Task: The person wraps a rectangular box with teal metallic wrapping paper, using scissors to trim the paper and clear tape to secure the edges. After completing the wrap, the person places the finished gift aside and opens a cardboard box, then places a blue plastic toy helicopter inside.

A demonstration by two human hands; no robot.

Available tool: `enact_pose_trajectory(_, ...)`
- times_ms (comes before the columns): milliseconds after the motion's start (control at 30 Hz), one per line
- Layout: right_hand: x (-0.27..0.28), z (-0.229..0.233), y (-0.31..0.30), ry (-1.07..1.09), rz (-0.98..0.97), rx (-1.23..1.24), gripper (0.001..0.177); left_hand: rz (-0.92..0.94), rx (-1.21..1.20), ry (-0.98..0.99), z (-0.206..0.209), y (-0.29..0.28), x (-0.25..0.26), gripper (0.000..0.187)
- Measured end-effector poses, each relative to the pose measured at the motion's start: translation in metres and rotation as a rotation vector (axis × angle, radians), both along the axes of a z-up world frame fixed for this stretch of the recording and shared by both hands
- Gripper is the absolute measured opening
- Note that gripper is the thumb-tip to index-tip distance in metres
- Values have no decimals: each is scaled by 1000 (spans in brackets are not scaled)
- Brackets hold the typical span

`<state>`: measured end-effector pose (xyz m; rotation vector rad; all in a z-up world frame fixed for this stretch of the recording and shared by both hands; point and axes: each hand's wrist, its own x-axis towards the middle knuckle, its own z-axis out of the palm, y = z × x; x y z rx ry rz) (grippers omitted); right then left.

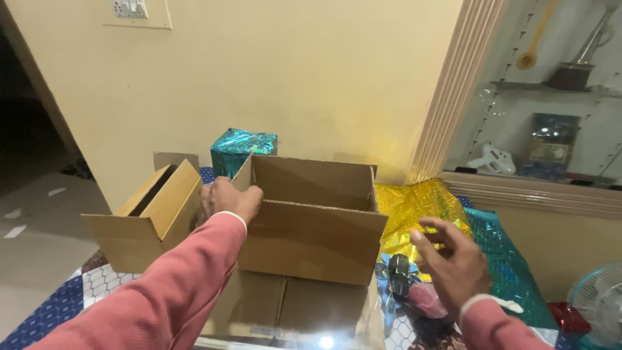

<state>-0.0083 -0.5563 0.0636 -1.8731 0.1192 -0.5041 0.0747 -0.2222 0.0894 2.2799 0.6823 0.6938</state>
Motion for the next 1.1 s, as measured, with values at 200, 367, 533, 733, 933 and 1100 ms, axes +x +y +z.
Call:
enact_pose_trajectory(200, 51, 30, 26, 495, 108, 51, 63, -148, -49, -101, -15, 5, -11, 67)
enact_pose_trajectory(367, 77, -2, 40, 580, 225, -63, 52, -178, -72, 19, -13, 6, -63, 66)
enact_pose_trajectory(533, 70, -33, 51, 433, 235, 241, 46, -122, 17, 153, -9, 26, -87, 55)
enact_pose_trajectory(733, 45, -24, 38, 589, 365, 574, 53, -150, 97, 226, -3, 35, -68, 57)
enact_pose_trajectory(933, 35, -61, -57, 629, 134, 847, 49, -73, 181, 231, 18, 22, -63, 44)
enact_pose_trajectory(1100, 46, -96, -161, 588, -143, 793, 33, -134, 404, -171, 31, -7, -68, 21)
